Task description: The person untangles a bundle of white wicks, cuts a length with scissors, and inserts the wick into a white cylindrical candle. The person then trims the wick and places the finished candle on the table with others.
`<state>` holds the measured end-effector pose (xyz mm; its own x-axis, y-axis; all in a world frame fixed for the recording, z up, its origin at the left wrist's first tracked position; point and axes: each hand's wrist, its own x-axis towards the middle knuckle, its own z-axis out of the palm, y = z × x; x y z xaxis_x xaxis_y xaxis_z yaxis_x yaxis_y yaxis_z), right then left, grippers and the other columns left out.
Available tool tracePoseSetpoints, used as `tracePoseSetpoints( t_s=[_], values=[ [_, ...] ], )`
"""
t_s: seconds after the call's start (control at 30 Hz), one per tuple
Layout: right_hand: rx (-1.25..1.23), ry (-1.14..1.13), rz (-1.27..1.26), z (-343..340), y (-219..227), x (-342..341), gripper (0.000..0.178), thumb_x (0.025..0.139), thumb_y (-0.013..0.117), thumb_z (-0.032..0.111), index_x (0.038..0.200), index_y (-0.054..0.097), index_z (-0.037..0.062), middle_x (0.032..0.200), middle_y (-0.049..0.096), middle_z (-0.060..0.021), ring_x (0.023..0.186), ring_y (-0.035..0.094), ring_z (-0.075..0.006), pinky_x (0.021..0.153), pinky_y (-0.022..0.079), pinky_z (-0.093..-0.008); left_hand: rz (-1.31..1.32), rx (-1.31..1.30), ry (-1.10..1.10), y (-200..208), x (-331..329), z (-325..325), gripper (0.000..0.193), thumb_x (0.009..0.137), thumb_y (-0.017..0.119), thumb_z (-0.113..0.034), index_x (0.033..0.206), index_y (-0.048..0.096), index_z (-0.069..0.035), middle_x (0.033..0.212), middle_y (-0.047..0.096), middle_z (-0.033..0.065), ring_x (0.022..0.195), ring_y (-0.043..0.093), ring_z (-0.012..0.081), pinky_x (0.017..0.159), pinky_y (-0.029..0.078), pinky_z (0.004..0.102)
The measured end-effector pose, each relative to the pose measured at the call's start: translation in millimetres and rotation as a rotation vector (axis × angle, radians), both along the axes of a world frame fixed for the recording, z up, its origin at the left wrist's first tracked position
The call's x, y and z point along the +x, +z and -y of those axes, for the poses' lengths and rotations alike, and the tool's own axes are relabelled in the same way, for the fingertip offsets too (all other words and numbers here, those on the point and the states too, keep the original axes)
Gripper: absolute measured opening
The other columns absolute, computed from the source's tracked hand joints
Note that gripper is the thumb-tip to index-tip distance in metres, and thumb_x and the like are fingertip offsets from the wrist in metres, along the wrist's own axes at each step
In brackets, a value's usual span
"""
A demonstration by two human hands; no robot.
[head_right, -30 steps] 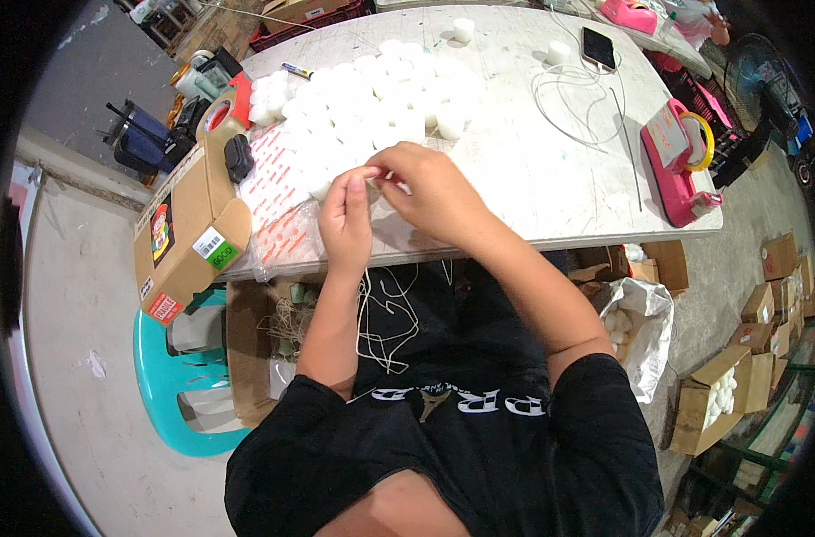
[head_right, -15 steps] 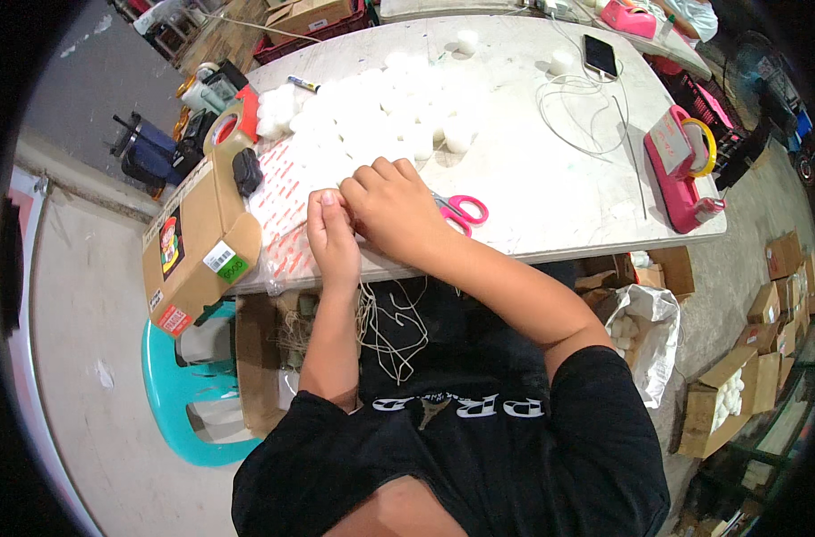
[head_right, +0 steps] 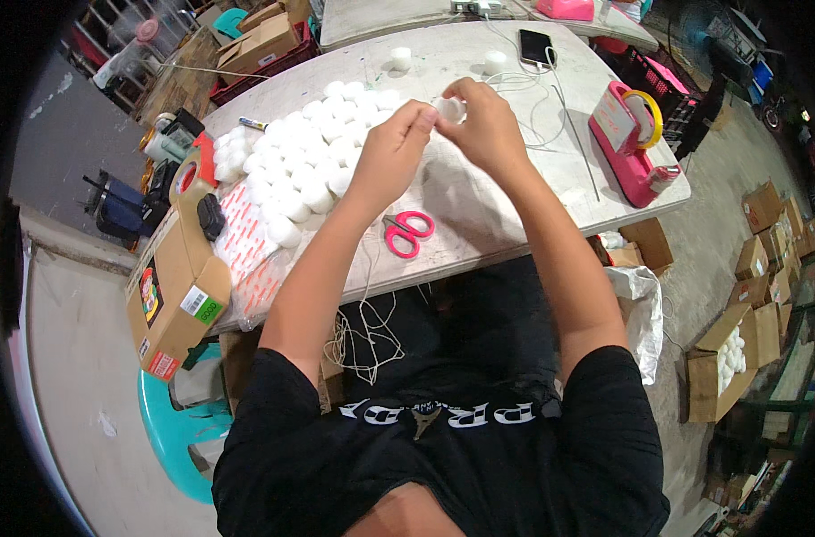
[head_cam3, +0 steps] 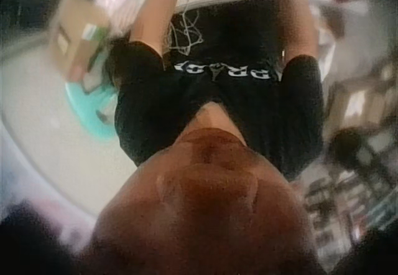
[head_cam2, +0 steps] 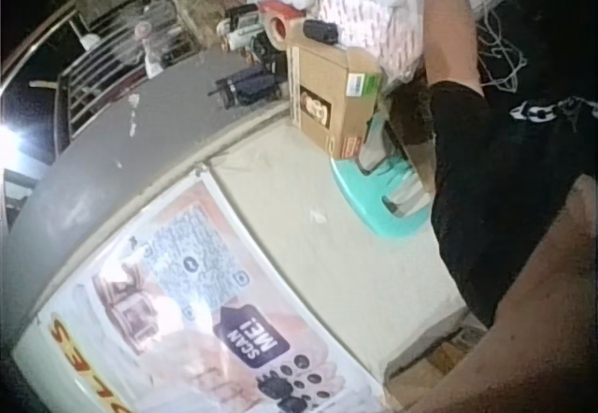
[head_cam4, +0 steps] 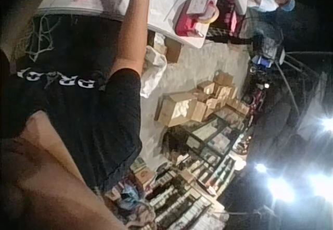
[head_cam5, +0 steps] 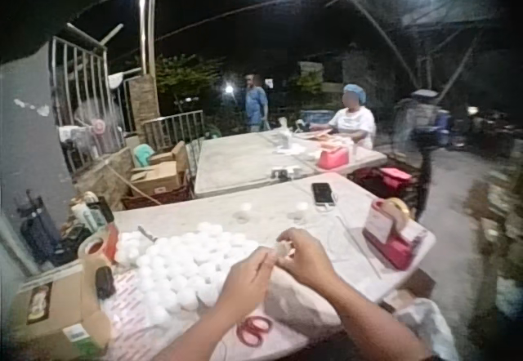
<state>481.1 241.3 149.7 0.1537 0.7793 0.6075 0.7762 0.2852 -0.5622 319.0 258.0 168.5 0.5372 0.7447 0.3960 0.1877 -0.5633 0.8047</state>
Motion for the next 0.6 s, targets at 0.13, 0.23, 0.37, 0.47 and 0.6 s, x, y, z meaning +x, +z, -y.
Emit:
tracePoseSetpoints(
  t_s=[0.13,0.23,0.37,0.47,0.6],
  values=[
    [-0.265,-0.089,0.128,-13.0,-37.9,35.9,0.045,0.073,0.073,0.026,0.107,0.055,0.0036,0.093,0.063,-0.0209,0.092,0.061,-0.0357,0.079,0.048,-0.0393,-0.126,0.041,-0.040,-44.5,16.5,-18.7,0.031,0.097,0.042,-0.030,0.098,0.059,-0.004,0.081,0.061,0.0143,0.074,0.060,0.0263,0.069,0.046,0.0367],
    [-0.328,-0.106,-0.149,-9.1,-29.3,30.0,0.048,0.078,0.069,0.033,0.112,0.053,0.0026,0.098,0.064,-0.0222,0.093,0.062,-0.0349,0.081,0.048,-0.0379,-0.265,0.166,-0.051,-42.1,9.6,-7.1,0.032,0.097,0.042,-0.032,0.098,0.060,-0.005,0.088,0.063,0.0137,0.081,0.061,0.0322,0.072,0.047,0.0396],
    [-0.459,-0.003,-0.253,-10.8,-46.2,62.5,0.035,0.090,0.054,0.027,0.114,0.057,0.0010,0.102,0.064,-0.0210,0.093,0.063,-0.0346,0.084,0.047,-0.0372,-0.259,0.228,-0.063,-41.6,8.0,-3.6,0.030,0.095,0.045,-0.033,0.098,0.061,-0.008,0.092,0.064,0.0117,0.081,0.061,0.0333,0.069,0.048,0.0398],
    [-0.260,-0.022,0.221,-3.7,-62.4,78.7,0.027,0.087,0.050,0.013,0.105,0.064,-0.0004,0.103,0.063,-0.0200,0.089,0.061,-0.0363,0.086,0.047,-0.0389,-0.266,0.290,-0.056,-41.9,6.5,-7.9,0.028,0.095,0.046,-0.032,0.097,0.062,-0.009,0.090,0.065,0.0100,0.078,0.062,0.0319,0.066,0.049,0.0395],
    [-0.242,-0.127,0.337,10.8,-56.6,94.5,0.027,0.081,0.050,0.005,0.102,0.065,-0.0015,0.099,0.061,-0.0218,0.086,0.059,-0.0390,0.083,0.047,-0.0423,-0.311,0.257,-0.026,-39.4,2.7,-12.0,0.026,0.095,0.046,-0.030,0.096,0.062,-0.010,0.087,0.065,0.0083,0.076,0.062,0.0311,0.065,0.049,0.0396]
  ],
)
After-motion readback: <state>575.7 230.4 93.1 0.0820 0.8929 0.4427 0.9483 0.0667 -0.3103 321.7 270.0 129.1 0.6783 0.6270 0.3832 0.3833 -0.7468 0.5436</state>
